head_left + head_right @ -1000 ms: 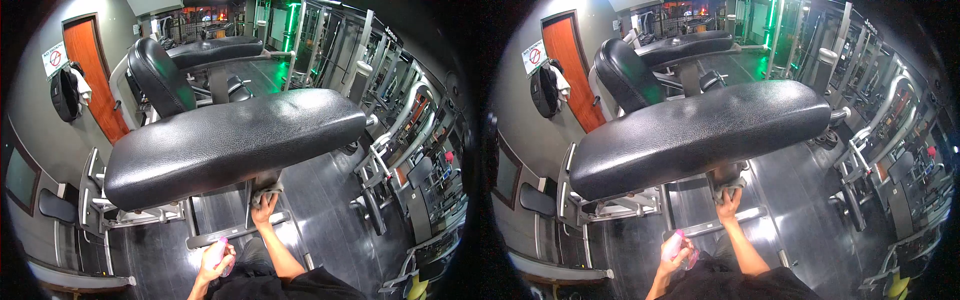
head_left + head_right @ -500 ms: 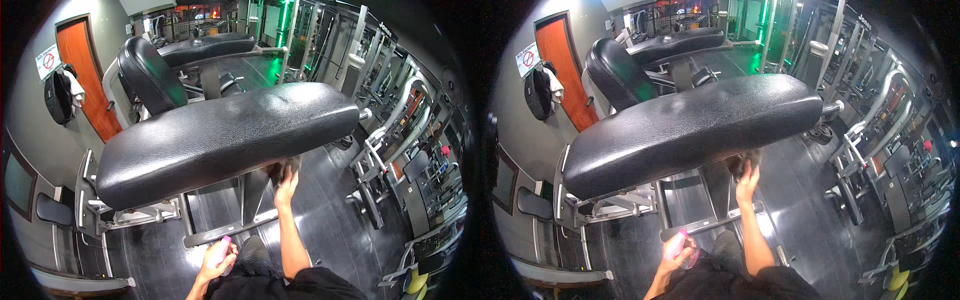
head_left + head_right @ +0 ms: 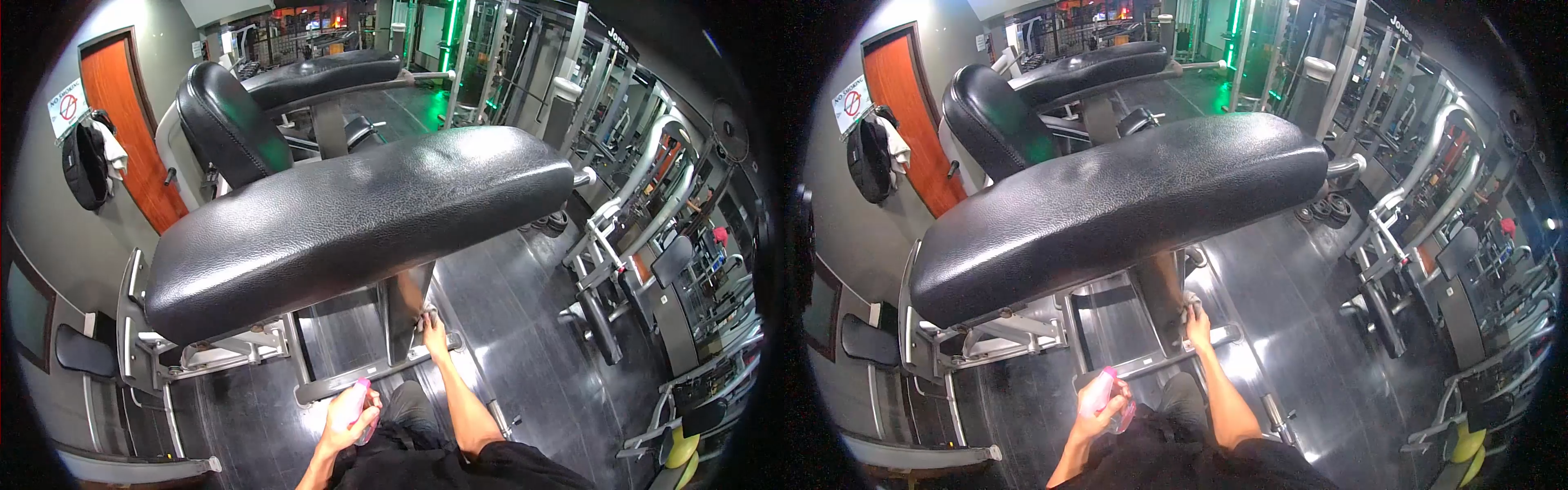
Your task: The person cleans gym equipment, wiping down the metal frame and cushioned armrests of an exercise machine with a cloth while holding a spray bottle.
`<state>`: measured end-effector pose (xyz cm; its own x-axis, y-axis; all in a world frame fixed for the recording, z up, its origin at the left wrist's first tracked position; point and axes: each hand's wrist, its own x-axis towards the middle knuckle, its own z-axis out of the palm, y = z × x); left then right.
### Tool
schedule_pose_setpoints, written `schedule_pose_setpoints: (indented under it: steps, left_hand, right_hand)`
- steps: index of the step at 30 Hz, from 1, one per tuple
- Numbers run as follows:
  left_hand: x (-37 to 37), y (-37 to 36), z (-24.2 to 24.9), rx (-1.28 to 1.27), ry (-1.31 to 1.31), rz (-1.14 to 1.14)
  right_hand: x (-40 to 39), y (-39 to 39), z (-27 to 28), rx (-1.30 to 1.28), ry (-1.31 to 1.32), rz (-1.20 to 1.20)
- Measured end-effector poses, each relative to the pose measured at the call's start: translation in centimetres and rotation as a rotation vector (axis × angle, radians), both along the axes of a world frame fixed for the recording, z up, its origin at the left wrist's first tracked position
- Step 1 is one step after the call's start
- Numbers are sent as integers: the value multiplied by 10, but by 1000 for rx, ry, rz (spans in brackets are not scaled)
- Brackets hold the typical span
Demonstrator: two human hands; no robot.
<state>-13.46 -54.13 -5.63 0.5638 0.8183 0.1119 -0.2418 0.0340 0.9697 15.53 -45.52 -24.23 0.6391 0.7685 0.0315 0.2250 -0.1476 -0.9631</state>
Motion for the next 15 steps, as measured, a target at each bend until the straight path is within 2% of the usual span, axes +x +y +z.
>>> schedule_pose_setpoints:
  steps: [3, 4, 6, 8, 10, 12, 14, 15]
  left_hand:
    - [1, 1, 2, 15, 5, 0]
    - [1, 1, 1, 62, 16, 17]
    - [0, 1, 0, 42, 23, -2]
    - [1, 1, 0, 19, 33, -15]
    - [1, -1, 2, 52, 10, 0]
    - [-3, -4, 5, 19, 7, 8]
    - [-6, -5, 8, -4, -1, 17]
    - [-8, -5, 9, 18, -16, 25]
  right_hand:
    - [13, 8, 14, 90, -65, 83]
    - [9, 10, 45, 95, -9, 69]
    - [16, 26, 65, 116, -67, -54]
    - [-4, 17, 160, 435, 163, 64]
    - [-18, 12, 210, 608, 156, 82]
    - [-22, 14, 207, 643, 114, 91]
    - [-20, 21, 167, 632, -119, -41]
    - [-20, 19, 144, 546, -46, -10]
